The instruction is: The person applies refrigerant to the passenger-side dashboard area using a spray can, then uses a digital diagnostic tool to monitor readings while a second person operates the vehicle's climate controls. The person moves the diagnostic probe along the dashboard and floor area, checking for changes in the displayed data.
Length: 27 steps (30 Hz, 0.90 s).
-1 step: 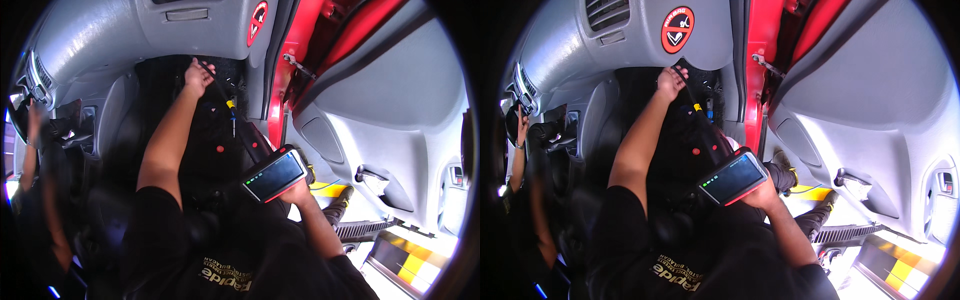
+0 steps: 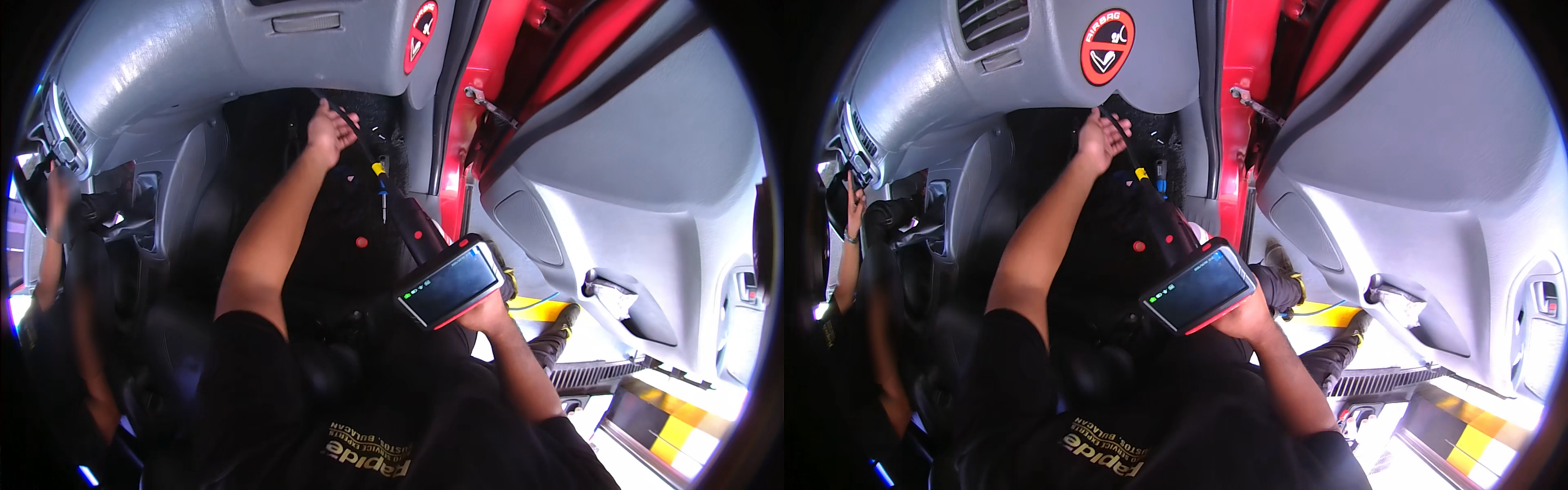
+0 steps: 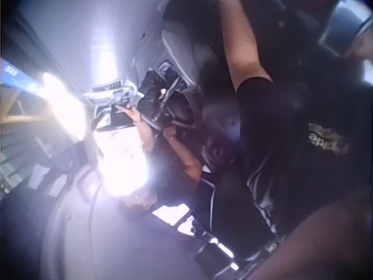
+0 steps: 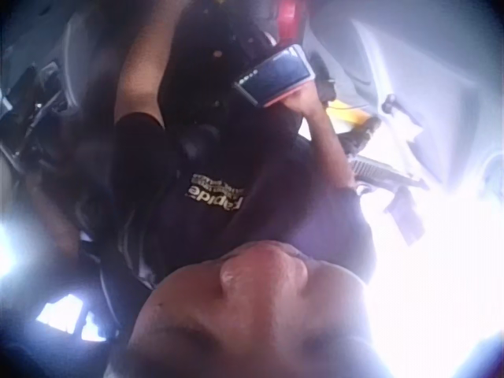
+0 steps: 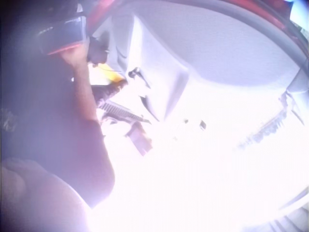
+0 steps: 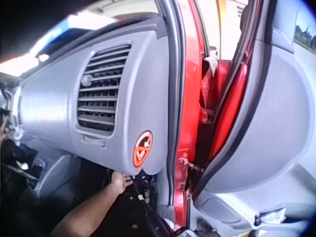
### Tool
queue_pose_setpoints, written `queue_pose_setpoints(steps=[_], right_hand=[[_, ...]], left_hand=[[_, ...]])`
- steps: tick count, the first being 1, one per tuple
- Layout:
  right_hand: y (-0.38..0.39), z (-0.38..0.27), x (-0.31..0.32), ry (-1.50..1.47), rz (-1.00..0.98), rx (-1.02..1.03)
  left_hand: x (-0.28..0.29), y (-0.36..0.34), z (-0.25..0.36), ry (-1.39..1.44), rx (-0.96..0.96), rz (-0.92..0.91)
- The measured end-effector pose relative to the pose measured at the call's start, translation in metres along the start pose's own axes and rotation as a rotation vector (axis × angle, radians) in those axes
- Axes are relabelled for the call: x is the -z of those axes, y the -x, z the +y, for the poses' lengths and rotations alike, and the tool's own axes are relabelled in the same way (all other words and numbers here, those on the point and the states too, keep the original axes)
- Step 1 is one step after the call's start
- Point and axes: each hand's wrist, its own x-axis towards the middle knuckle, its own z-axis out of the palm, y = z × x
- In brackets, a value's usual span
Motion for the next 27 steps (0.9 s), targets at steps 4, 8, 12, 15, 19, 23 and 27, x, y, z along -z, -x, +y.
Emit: queue_pose_setpoints(steps=[4, 8, 12, 15, 19, 23, 27], right_hand=[[0.002, -0.002, 0.001, 0.056, -0.009, 0.026], [-0.001, -0.004, 0.002, 0.07, -0.003, -0.009], [-0.005, -0.009, 0.004, -0.011, -0.017, -0.052], [-0.007, -0.014, 0.005, 0.06, -0.039, -0.041], [-0.009, -0.017, 0.005, 0.069, -0.019, -0.004], [-0.01, -0.019, 0.004, 0.003, -0.018, -0.001], [-0.007, -0.027, 0.008, -0.302, -0.035, -0.139]], left_hand=[[-0.02, 0.132, -0.029, -0.081, 0.187, -0.004], [-0.05, 0.226, -0.03, 0.01, 0.232, -0.21], [-0.07, 0.256, -0.052, 0.169, 0.161, -0.281], [-0.074, 0.239, -0.079, 0.45, 0.181, -0.343], [-0.086, 0.255, -0.07, 0.484, 0.17, -0.402], [-0.08, 0.249, -0.074, 0.431, 0.218, -0.454], [-0.08, 0.249, -0.074, 0.447, 0.242, -0.435]])
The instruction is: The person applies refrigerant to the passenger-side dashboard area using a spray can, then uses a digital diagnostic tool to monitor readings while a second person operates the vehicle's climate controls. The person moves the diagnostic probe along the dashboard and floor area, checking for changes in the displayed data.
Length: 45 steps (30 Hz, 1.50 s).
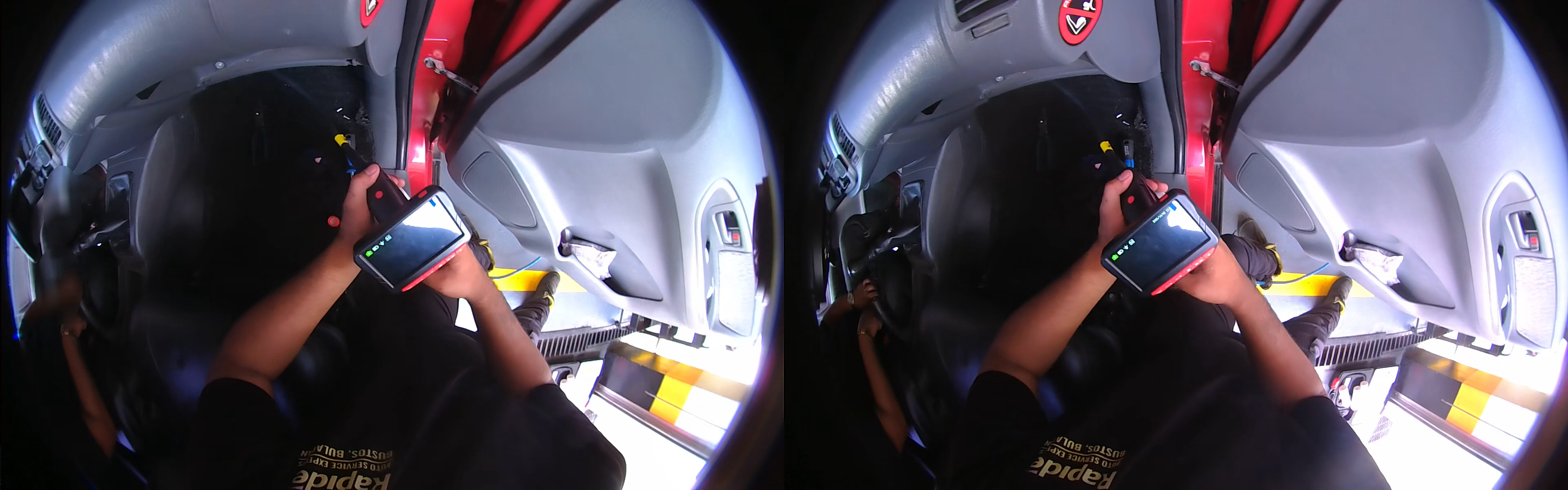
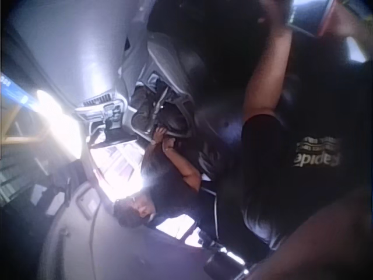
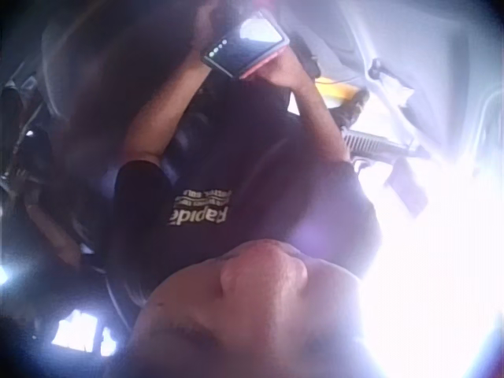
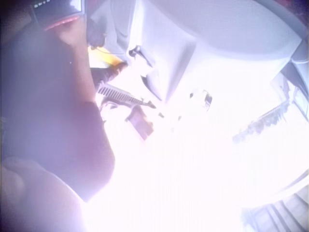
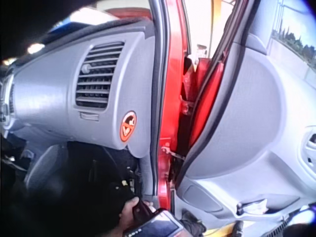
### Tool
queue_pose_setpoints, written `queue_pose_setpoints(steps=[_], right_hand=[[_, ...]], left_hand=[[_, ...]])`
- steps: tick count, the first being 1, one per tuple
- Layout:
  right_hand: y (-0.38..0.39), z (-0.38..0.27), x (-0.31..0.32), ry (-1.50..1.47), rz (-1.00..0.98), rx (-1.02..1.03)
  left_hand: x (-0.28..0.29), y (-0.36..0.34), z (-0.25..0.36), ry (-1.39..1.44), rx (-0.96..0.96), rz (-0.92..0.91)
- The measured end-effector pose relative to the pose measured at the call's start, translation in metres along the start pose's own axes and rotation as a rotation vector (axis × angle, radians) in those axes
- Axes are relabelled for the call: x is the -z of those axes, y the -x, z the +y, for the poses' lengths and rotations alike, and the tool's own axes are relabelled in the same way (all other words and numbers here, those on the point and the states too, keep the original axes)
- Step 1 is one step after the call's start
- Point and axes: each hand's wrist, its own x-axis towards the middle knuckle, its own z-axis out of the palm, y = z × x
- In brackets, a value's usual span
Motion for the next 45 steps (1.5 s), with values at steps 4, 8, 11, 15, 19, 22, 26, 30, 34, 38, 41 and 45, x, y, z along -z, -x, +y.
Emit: queue_pose_setpoints(steps=[4, 8, 11, 15, 19, 22, 26, 30, 34, 38, 41, 45], right_hand=[[0.008, 0.011, 0.024, -0.288, -0.272, -0.148], [0.01, 0.005, 0.041, -0.488, -0.311, -0.329], [0.01, 0.01, 0.045, -0.542, -0.314, -0.35], [0.018, 0.027, 0.039, -0.586, -0.229, -0.362], [0.021, 0.032, 0.038, -0.611, -0.221, -0.35], [0.023, 0.035, 0.038, -0.656, -0.209, -0.374], [0.015, 0.025, 0.042, -0.551, -0.276, -0.29], [0.002, -0.001, 0.022, -0.126, -0.212, -0.101], [0.001, 0.007, 0.002, 0.332, -0.026, 0.071], [0.002, 0.007, -0.004, 0.457, 0.008, 0.013], [0.0, 0.003, -0.004, 0.519, 0.009, 0.006], [-0.002, -0.001, -0.005, 0.518, 0.029, 0.032]], left_hand=[[-0.004, 0.0, 0.0, 0.045, 0.036, 0.016], [-0.002, -0.002, 0.001, 0.002, 0.046, -0.04], [0.001, -0.004, 0.001, -0.005, 0.056, -0.049], [0.004, -0.005, 0.001, 0.017, 0.072, -0.074], [0.003, -0.004, 0.0, -0.012, 0.038, -0.012], [0.002, -0.003, -0.001, -0.019, 0.033, -0.007], [0.003, -0.004, -0.001, 0.021, 0.056, -0.017], [0.006, -0.008, -0.004, 0.045, 0.036, -0.054], [0.005, -0.005, -0.004, -0.031, 0.022, -0.033], [-0.002, 0.003, 0.002, -0.022, 0.022, -0.056], [-0.002, 0.014, 0.01, 0.0, 0.034, -0.166], [-0.002, 0.024, 0.026, -0.022, 0.082, -0.249]])
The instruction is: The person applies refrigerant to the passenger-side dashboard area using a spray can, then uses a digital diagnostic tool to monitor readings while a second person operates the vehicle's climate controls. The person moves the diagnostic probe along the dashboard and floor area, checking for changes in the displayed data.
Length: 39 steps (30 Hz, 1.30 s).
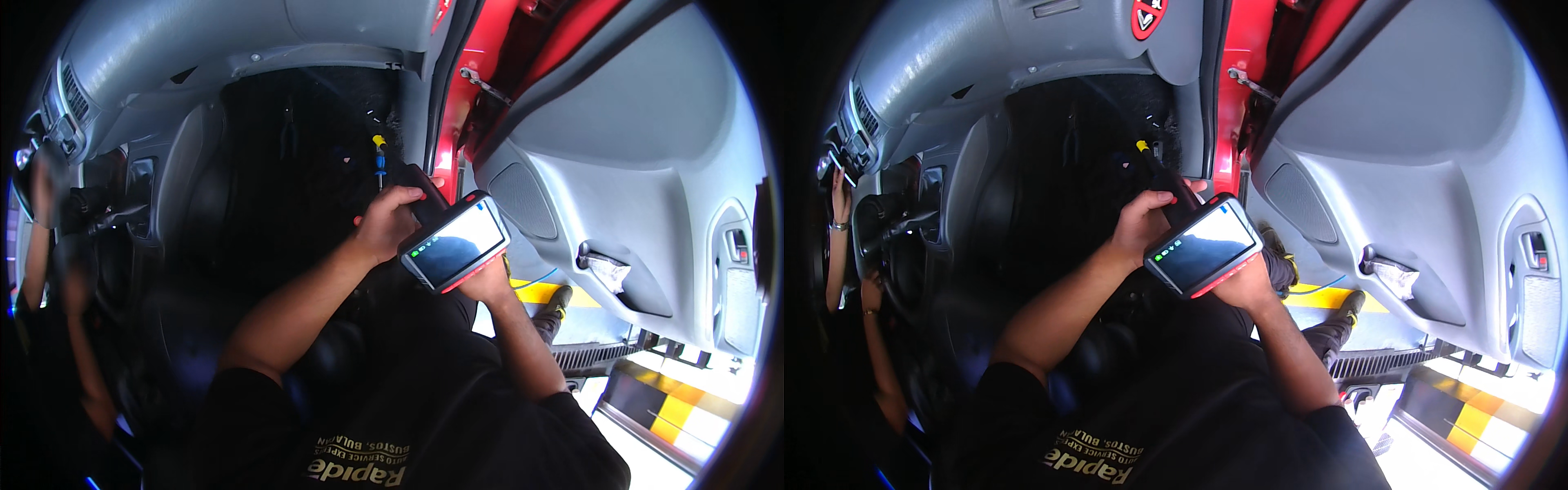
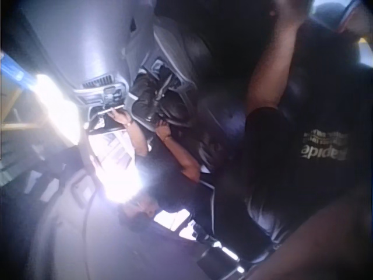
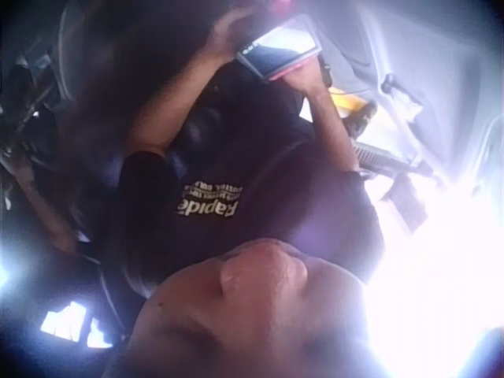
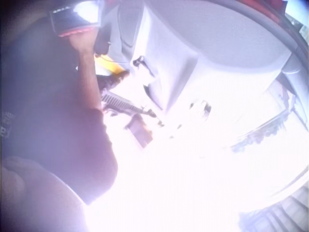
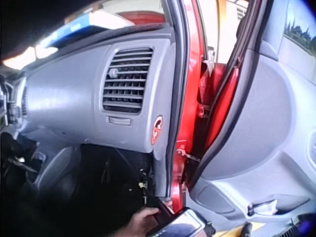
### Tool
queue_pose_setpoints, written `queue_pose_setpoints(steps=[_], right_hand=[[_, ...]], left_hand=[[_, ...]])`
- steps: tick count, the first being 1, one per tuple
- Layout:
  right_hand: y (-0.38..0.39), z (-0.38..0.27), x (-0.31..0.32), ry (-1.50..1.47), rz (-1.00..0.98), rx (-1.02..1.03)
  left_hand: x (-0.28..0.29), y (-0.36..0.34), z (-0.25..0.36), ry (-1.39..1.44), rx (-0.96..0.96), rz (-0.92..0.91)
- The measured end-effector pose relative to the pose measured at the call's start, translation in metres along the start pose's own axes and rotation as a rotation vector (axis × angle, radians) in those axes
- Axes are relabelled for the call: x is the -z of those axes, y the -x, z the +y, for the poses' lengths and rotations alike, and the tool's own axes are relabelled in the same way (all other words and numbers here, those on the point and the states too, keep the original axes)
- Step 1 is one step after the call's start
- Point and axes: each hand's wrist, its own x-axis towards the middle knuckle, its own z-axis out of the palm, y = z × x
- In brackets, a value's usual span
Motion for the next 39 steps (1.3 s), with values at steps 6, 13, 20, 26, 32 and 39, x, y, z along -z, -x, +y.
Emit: queue_pose_setpoints(steps=[6, 13, 20, 26, 32, 39], right_hand=[[-0.001, -0.006, 0.001, -0.032, 0.021, -0.002], [-0.004, -0.006, 0.0, -0.03, 0.081, 0.06], [-0.002, -0.006, -0.003, -0.041, 0.069, 0.038], [0.0, -0.003, -0.003, -0.015, 0.046, 0.035], [0.001, -0.001, -0.004, -0.023, 0.048, 0.054], [0.001, 0.0, -0.004, -0.032, 0.048, 0.045]], left_hand=[[0.007, -0.003, -0.001, -0.063, 0.011, 0.027], [0.008, -0.003, -0.003, -0.081, 0.0, 0.075], [0.013, -0.005, -0.005, -0.048, 0.003, 0.07], [0.014, -0.005, -0.004, -0.077, -0.017, 0.023], [0.015, -0.007, -0.006, -0.07, -0.034, 0.024], [0.013, -0.007, -0.005, -0.085, -0.046, 0.025]])
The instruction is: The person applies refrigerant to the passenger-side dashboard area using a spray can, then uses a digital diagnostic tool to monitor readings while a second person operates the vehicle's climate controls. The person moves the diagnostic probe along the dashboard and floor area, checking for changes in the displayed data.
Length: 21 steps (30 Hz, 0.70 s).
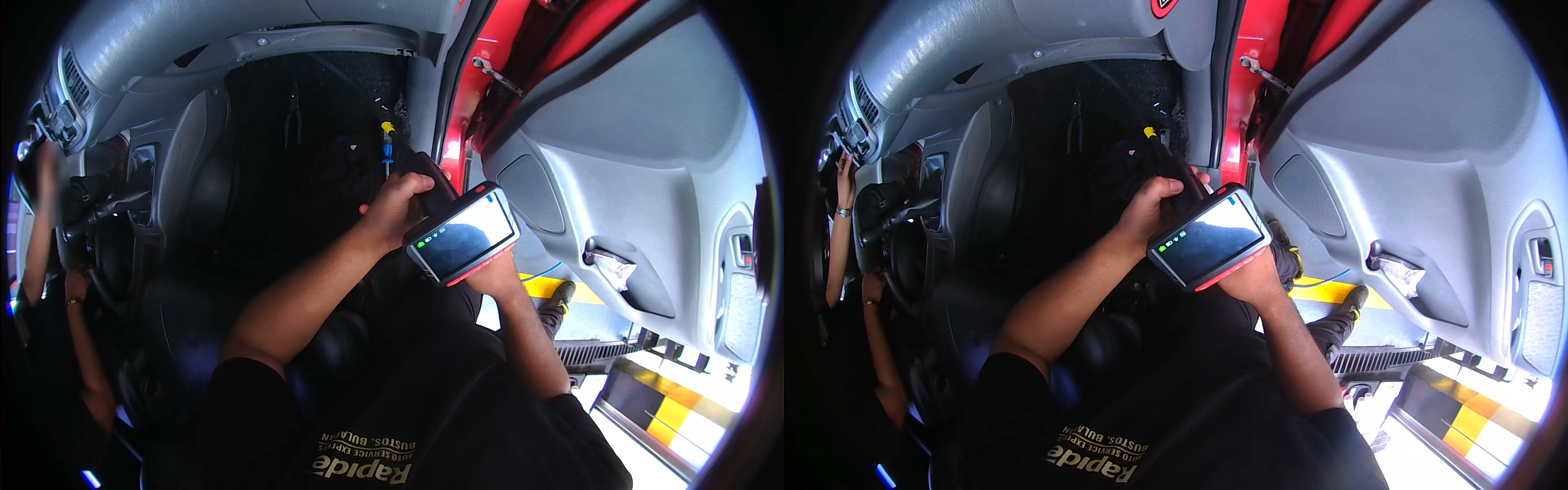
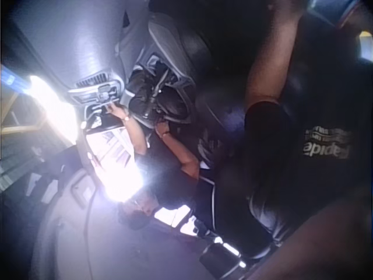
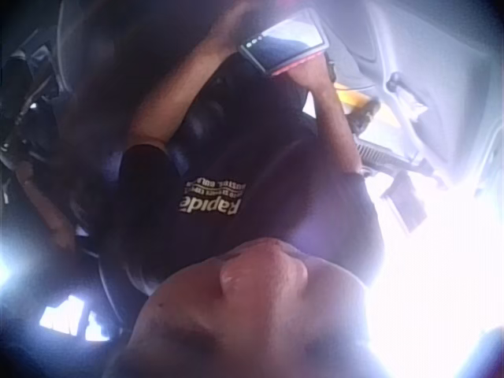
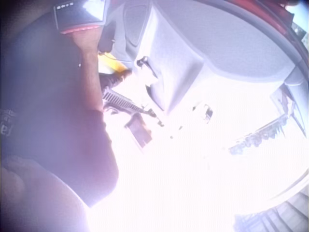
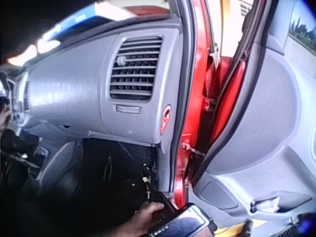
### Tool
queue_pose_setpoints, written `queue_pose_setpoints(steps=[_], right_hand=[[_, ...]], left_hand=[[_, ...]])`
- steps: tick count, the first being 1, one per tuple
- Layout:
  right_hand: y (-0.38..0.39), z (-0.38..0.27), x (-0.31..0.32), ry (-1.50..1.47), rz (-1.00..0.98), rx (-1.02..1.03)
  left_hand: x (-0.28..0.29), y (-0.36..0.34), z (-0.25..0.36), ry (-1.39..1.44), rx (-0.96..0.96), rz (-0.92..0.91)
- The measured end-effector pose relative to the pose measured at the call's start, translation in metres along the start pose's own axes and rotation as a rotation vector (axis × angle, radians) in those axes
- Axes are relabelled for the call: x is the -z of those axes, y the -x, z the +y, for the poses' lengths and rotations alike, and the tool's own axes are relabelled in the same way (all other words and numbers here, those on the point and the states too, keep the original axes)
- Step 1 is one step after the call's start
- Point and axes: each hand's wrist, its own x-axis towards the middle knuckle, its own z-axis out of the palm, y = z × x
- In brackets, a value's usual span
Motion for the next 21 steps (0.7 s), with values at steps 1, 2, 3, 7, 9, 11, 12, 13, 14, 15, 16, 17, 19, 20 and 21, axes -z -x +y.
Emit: queue_pose_setpoints(steps=[1, 2, 3, 7, 9, 11, 12, 13, 14, 15, 16, 17, 19, 20, 21], right_hand=[[-0.0002, -0.0003, 0.0001, -0.003, -0.004, -0.005], [-0.0002, -0.0006, 0.0003, -0.004, -0.004, -0.007], [-0.0001, -0.0011, 0.0006, -0.005, -0.004, -0.011], [-0.0003, -0.0023, 0.0017, 0.005, -0.014, -0.008], [-0.0009, -0.0039, 0.0026, -0.001, -0.013, -0.008], [-0.0012, -0.0045, 0.0025, -0.007, -0.01, 0.001], [-0.0011, -0.004, 0.0022, -0.01, -0.006, 0.01], [-0.0011, -0.0036, 0.002, -0.012, -0.003, 0.019], [-0.0008, -0.0032, 0.0016, -0.014, -0.001, 0.017], [-0.0006, -0.0028, 0.001, -0.016, 0.0, 0.015], [-0.0004, -0.0022, 0.0004, -0.018, 0.001, 0.014], [-0.0002, -0.0014, 0.0002, -0.016, 0.003, 0.017], [0.0004, 0.0001, -0.0002, -0.015, 0.007, 0.023], [0.0014, 0.0009, -0.0007, -0.026, 0.011, 0.006], [0.003, 0.0017, -0.0013, -0.038, 0.016, -0.012]], left_hand=[[0.0, 0.0001, -0.0001, 0.001, 0.002, -0.003], [0.0004, 0.0001, -0.0002, -0.001, 0.0, -0.003], [0.0004, -0.0002, -0.0003, -0.001, -0.001, -0.005], [-0.0023, 0.001, 0.0009, -0.002, 0.004, 0.016], [-0.0013, 0.0007, 0.0006, 0.01, 0.014, 0.01], [-0.001, 0.0012, 0.0007, 0.016, 0.018, 0.011], [-0.0028, 0.002, 0.0015, 0.016, 0.018, 0.014], [-0.0038, 0.0024, 0.0018, 0.016, 0.017, 0.017], [-0.0037, 0.002, 0.0016, 0.013, 0.012, 0.012], [-0.003, 0.0018, 0.0013, 0.01, 0.007, 0.008], [-0.0024, 0.0015, 0.001, 0.006, 0.001, 0.004], [-0.0021, 0.0012, 0.0008, 0.005, 0.003, 0.002], [-0.0019, 0.0011, 0.0009, 0.003, 0.009, -0.003], [-0.0019, 0.0016, 0.0011, 0.003, 0.008, -0.001], [-0.0027, 0.0022, 0.0016, 0.003, 0.008, 0.002]])
